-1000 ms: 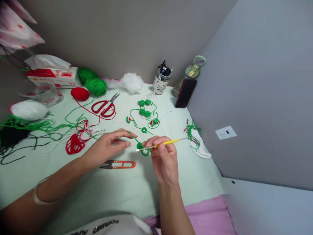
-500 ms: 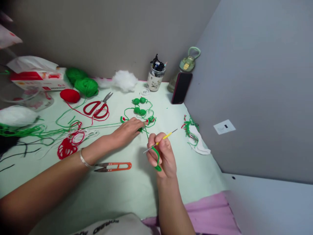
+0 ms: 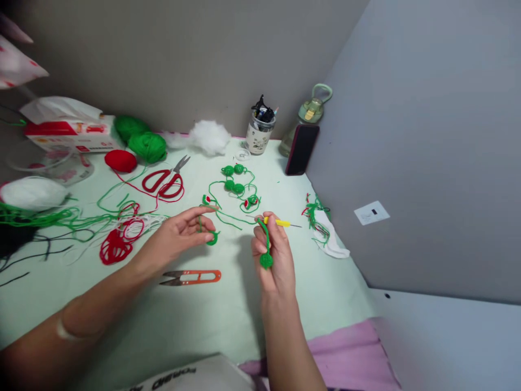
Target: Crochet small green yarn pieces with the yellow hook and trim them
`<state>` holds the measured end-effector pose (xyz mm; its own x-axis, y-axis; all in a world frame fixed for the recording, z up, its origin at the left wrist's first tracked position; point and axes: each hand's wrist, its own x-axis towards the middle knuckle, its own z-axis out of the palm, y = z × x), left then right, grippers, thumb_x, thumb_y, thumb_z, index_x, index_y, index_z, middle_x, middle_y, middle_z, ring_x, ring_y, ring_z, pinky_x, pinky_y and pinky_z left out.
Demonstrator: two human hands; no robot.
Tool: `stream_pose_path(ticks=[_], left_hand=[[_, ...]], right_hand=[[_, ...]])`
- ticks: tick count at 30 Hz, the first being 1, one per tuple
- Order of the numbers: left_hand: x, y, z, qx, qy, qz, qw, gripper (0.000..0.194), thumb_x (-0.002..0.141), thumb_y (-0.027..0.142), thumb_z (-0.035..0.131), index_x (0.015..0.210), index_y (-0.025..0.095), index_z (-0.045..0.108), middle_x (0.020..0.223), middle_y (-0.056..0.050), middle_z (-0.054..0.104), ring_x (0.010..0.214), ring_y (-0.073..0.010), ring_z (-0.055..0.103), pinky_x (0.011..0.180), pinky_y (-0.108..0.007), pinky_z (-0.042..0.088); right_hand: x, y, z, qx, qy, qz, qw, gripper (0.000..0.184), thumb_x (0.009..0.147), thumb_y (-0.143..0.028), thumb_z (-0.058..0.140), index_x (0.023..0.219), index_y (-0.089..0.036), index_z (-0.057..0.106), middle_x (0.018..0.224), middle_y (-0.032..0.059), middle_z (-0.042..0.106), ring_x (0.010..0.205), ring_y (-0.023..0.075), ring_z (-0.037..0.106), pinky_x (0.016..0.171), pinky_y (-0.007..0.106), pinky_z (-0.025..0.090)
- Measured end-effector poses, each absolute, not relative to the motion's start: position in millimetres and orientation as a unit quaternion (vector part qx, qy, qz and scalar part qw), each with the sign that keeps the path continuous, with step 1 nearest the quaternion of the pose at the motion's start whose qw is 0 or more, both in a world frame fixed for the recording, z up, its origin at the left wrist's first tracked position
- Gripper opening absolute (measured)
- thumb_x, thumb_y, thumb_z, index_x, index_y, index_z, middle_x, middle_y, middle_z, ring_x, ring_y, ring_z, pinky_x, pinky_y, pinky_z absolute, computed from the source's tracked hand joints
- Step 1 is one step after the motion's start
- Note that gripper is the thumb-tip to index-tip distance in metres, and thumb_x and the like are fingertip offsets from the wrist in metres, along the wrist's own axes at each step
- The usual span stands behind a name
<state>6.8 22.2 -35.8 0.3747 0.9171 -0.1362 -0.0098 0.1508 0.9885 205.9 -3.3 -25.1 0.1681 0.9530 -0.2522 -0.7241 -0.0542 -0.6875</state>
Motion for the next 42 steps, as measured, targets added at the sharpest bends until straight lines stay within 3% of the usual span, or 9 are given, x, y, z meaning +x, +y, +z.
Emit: stream_pose_path(ticks=[4,11,15,24,35,37,42], left_hand=[[-8,1,-29,0.373,0.427,0.456,0.686,0.046,0.08,0.023,0.079,0.124,0.026,0.066,0.094,0.002,0.066,0.088,-0.0121,0.063,0.081,-0.025,0.048],[-16,-8,-23,0.321,0.415,0.512,0.68,0.047,0.081,0.021,0.08,0.125,0.023,0.065,0.09,0.002,0.066,0.086,-0.012,0.062,0.082,-0.026,0.05],[-21,-8,-18,0.309,0.416,0.525,0.676,0.046,0.08,0.021,0.08,0.123,0.02,0.065,0.089,0.001,0.065,0.085,-0.0128,0.062,0.077,-0.025,0.054],[-27,-8,-22,0.297,0.409,0.518,0.69,0.043,0.079,0.021,0.081,0.119,0.022,0.067,0.095,0.0,0.067,0.09,-0.0139,0.064,0.084,-0.027,0.053],[-26,-7,-28,0.302,0.419,0.511,0.687,0.037,0.079,0.022,0.081,0.115,0.026,0.072,0.089,0.003,0.063,0.09,-0.012,0.061,0.083,-0.022,0.051],[-25,-8,-31,0.315,0.43,0.513,0.673,0.037,0.078,0.024,0.081,0.114,0.025,0.072,0.09,0.002,0.064,0.091,-0.0129,0.062,0.083,-0.023,0.051],[-21,-9,-32,0.346,0.489,0.539,0.593,0.031,0.076,0.024,0.082,0.106,0.023,0.074,0.088,0.0,0.069,0.089,-0.015,0.064,0.084,-0.026,0.053]], right_hand=[[177,-11,-12,-0.414,-0.259,0.571,0.66,0.012,0.086,-0.031,0.074,0.085,-0.02,0.07,0.079,-0.0029,0.063,0.043,-0.0004,0.031,0.033,0.008,0.034],[138,-26,-3,-0.437,-0.474,0.488,0.588,0.013,0.093,-0.03,0.066,0.092,-0.02,0.074,0.081,0.0004,0.065,0.043,0.0031,0.042,0.039,0.02,0.042],[133,-26,-3,-0.454,-0.497,0.449,0.588,0.013,0.095,-0.028,0.064,0.092,-0.02,0.074,0.079,0.0001,0.063,0.044,0.004,0.043,0.039,0.021,0.039],[130,-23,-7,-0.461,-0.51,0.423,0.59,0.014,0.096,-0.026,0.061,0.095,-0.022,0.074,0.078,0.0001,0.062,0.045,0.0047,0.043,0.04,0.022,0.039],[131,-21,-10,-0.468,-0.586,0.349,0.562,0.015,0.097,-0.019,0.059,0.096,-0.024,0.073,0.09,0.0027,0.068,0.047,0.0055,0.048,0.043,0.025,0.041],[132,-22,-12,-0.459,-0.609,0.329,0.557,0.018,0.097,-0.017,0.058,0.1,-0.026,0.073,0.093,0.0042,0.069,0.052,0.0085,0.054,0.045,0.025,0.044],[132,-29,-16,-0.434,-0.72,0.222,0.494,0.034,0.094,-0.009,0.056,0.116,-0.03,0.069,0.102,0.0077,0.072,0.089,0.0201,0.069,0.058,0.029,0.054]])
